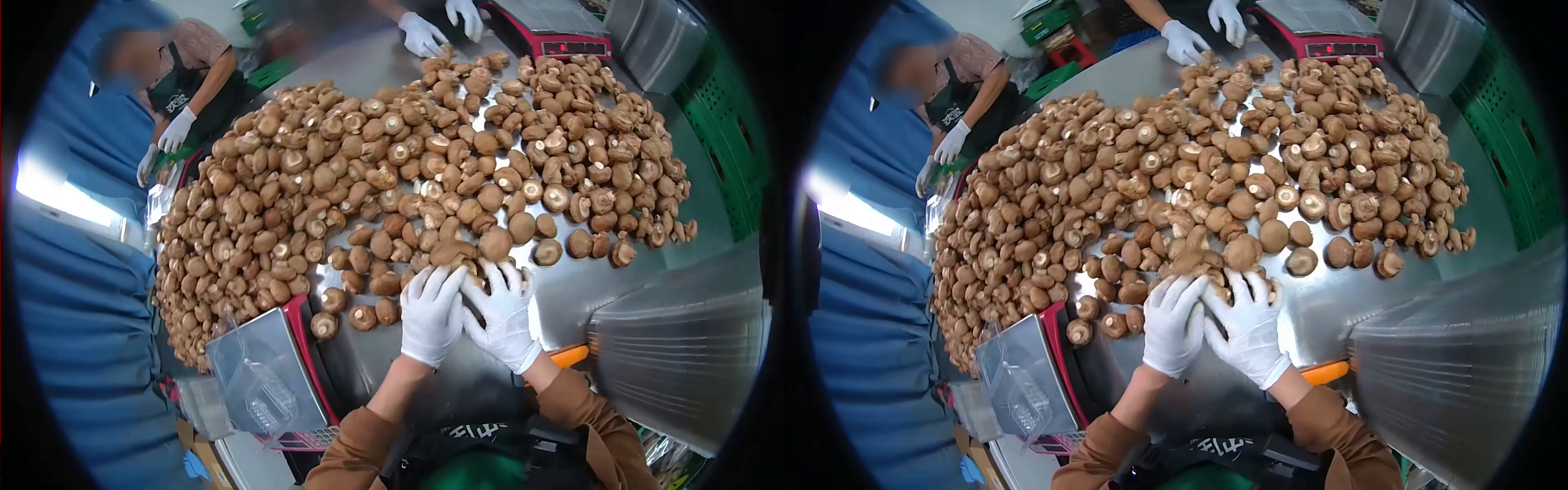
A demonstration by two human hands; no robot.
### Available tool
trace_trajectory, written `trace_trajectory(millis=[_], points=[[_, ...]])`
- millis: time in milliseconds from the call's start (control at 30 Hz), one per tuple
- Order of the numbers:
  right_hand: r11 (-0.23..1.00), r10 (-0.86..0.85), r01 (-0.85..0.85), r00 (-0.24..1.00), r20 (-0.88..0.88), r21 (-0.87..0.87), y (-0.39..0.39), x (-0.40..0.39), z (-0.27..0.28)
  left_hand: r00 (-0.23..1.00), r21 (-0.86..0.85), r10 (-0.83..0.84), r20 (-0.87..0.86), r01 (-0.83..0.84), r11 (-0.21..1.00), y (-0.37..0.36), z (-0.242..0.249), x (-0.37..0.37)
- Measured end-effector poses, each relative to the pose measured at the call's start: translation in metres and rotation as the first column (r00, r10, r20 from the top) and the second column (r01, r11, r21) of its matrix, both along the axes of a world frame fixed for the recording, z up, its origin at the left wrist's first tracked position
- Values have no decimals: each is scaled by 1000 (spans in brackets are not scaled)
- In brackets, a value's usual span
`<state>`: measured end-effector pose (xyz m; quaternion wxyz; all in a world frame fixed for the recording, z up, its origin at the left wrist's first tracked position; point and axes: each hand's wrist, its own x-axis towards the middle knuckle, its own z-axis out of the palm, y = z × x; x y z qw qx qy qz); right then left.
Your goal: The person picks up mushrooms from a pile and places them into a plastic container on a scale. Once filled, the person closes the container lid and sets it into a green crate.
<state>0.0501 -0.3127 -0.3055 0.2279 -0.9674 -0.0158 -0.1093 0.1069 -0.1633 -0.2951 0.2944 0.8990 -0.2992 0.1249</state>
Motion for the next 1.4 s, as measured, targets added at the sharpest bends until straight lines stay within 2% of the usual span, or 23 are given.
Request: trace_trajectory(millis=[33,100,133,167,233,300,333,433,500,633,733,833,900,933,967,1000,1033,1067,1167,1233,1267,1367,1400], points=[[997,75,-75,997,-1,20,2,-1,5,999,-83,36,-9,-37,996,9,-1,-4],[976,204,-207,978,38,69,3,5,7,987,-118,151,44,-145,982,30,5,-1],[973,204,-210,976,73,94,6,11,7,971,-146,225,87,-211,967,39,10,8],[970,201,-213,974,107,117,9,18,7,944,-91,320,85,-312,946,52,2,18],[978,179,-191,975,134,84,17,35,8,824,257,552,127,-565,784,59,4,36],[990,142,-140,982,124,-25,29,51,8,795,317,570,-208,-497,808,63,-6,59],[984,151,-138,982,112,-117,31,57,1,810,288,556,-185,-496,819,56,-12,61],[979,180,-173,982,63,-109,22,56,-2,851,224,479,-213,-435,872,39,-13,43],[985,146,-135,984,105,-107,7,48,3,910,163,396,-124,-374,913,38,-19,28],[995,59,-46,987,148,-84,-13,37,7,945,169,323,-58,-309,936,17,-12,-7],[1000,18,-14,982,190,-18,-18,48,8,958,161,244,-150,-219,962,10,-8,-19],[1000,-7,16,948,319,-26,-16,94,17,962,3,191,-195,-195,981,21,-1,-22],[996,93,-84,958,273,-43,-16,133,14,944,-26,291,-157,-299,954,40,6,-12],[988,141,-124,968,208,-91,-12,152,15,907,23,407,-107,-407,913,53,2,-5],[977,186,-167,972,144,-136,-9,170,15,857,67,513,-49,-510,858,66,-4,1],[959,222,-186,962,157,-216,-7,185,4,775,166,632,-23,-620,767,78,-6,5],[932,224,-193,972,71,-306,-4,198,-1,681,255,732,14,-710,656,88,-8,8],[915,228,-220,974,-16,-339,-5,207,-5,652,258,757,-42,-725,639,100,-14,8],[859,223,-308,944,-243,-410,-4,216,11,646,330,762,-52,-709,624,92,-26,-1],[831,181,-338,915,-359,-442,-8,220,18,741,202,665,-87,-641,741,80,-36,-3],[821,171,-342,911,-374,-457,-11,220,23,803,117,578,-147,-566,816,64,-36,-5],[779,158,-378,890,-427,-500,-21,221,35,927,140,356,-121,-339,930,20,-26,-13],[791,188,-373,902,-389,-485,-21,221,37,910,61,320,-263,-315,947,10,-22,-15]])
